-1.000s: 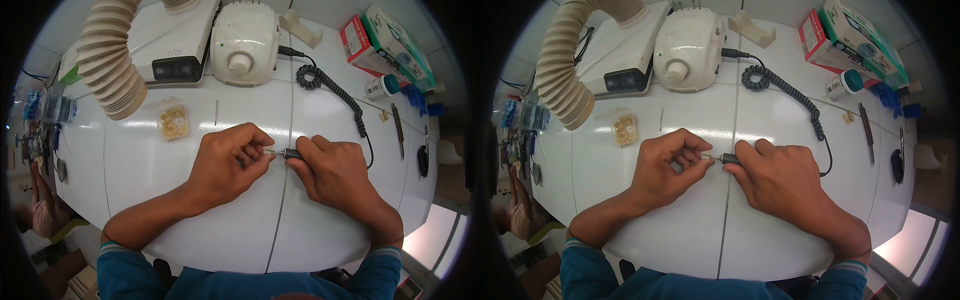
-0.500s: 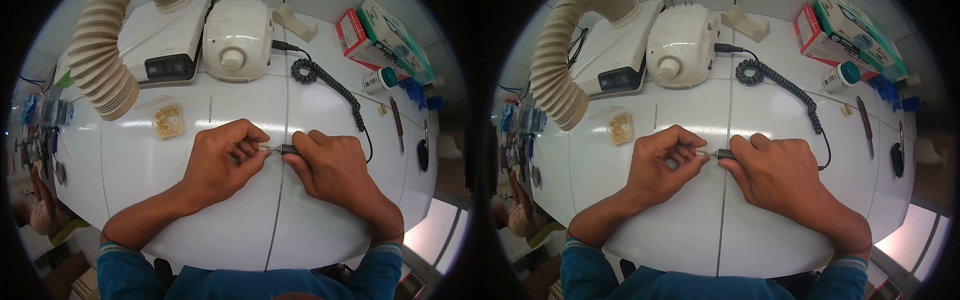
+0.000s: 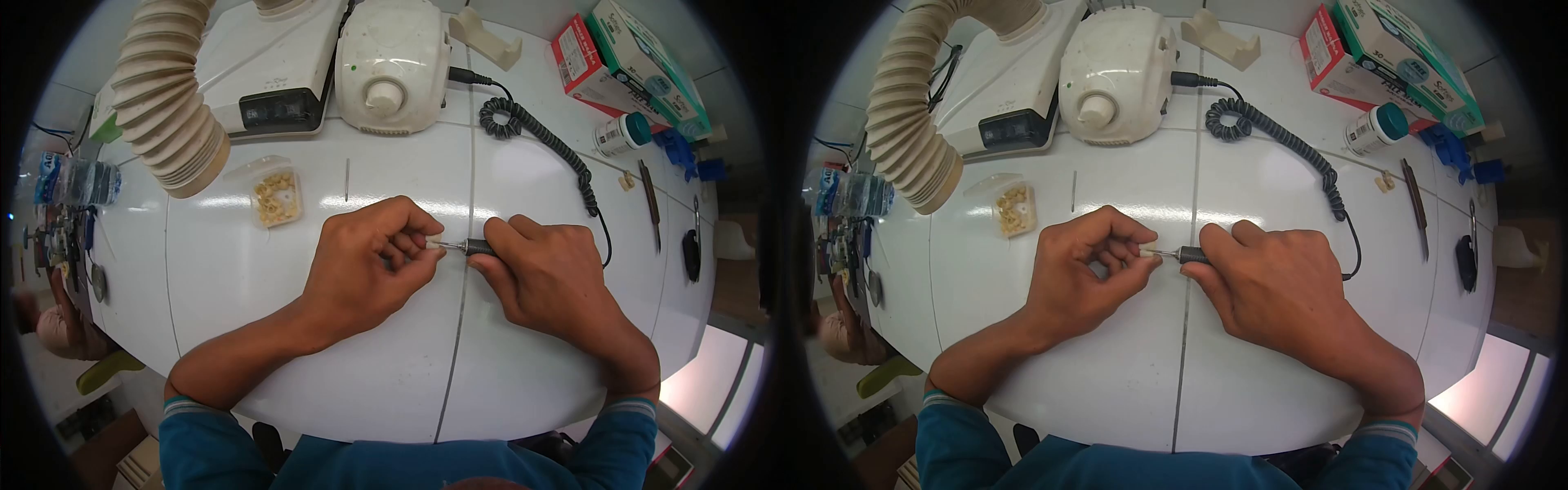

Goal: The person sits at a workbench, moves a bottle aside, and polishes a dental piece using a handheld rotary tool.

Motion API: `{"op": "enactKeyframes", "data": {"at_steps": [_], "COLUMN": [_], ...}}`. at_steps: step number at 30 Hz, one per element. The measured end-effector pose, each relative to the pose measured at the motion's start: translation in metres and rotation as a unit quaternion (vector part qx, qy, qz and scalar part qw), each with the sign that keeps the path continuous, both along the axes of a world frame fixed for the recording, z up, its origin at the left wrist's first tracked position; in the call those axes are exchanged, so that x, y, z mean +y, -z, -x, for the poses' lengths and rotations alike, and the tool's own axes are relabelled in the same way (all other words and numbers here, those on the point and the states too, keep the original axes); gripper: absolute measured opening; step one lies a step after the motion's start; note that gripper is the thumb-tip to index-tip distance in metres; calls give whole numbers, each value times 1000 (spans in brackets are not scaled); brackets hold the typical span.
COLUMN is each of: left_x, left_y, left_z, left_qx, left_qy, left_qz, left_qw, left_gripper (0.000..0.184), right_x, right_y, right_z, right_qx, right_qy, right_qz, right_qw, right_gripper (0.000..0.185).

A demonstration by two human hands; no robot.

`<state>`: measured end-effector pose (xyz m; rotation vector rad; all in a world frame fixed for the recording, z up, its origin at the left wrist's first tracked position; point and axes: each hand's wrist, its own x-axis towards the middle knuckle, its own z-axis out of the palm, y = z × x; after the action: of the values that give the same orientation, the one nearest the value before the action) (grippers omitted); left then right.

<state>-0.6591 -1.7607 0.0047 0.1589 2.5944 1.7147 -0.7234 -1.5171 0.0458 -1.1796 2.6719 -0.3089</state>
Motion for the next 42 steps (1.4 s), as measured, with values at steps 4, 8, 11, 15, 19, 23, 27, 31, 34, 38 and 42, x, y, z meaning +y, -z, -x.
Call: {"op": "enactKeyframes", "data": {"at_steps": [4, 8, 11, 15, 19, 23, 27, 31, 34, 38, 42], "left_x": [1, 2, 1, 1, 2, 3, 4, 2, 2, 3, 3], "left_y": [-3, 2, -1, 1, -1, -1, 2, -2, -1, -2, -3], "left_z": [0, 0, 0, 0, 1, 0, 1, 1, 1, 2, 2], "left_qx": [-13, -3, -8, -5, -6, -5, 0, -18, -24, -19, -24], "left_qy": [-1, -8, -5, -10, -9, -8, -13, -8, -11, -10, -10], "left_qz": [4, -12, 1, -6, -5, 3, -9, 1, -5, -1, -3], "left_qw": [1000, 1000, 1000, 1000, 1000, 1000, 1000, 1000, 1000, 1000, 1000], "left_gripper": [20, 19, 19, 19, 20, 20, 21, 21, 20, 20, 21], "right_x": [-1, 1, -2, 0, -2, 0, 0, 0, -1, -1, -1], "right_y": [2, 2, 3, 3, 4, 4, 6, 6, 7, 8, 7], "right_z": [0, -1, -1, -1, -1, -2, -2, -2, -3, -3, -3], "right_qx": [9, 5, 16, 16, 22, 26, 27, 33, 37, 41, 43], "right_qy": [0, 1, -1, -1, -4, -2, -4, -2, -2, -5, -7], "right_qz": [9, 10, 15, 9, 17, 12, 17, 9, 12, 12, 8], "right_qw": [1000, 1000, 1000, 1000, 1000, 1000, 999, 999, 999, 999, 999], "right_gripper": [35, 35, 35, 35, 35, 35, 35, 36, 36, 36, 37]}}
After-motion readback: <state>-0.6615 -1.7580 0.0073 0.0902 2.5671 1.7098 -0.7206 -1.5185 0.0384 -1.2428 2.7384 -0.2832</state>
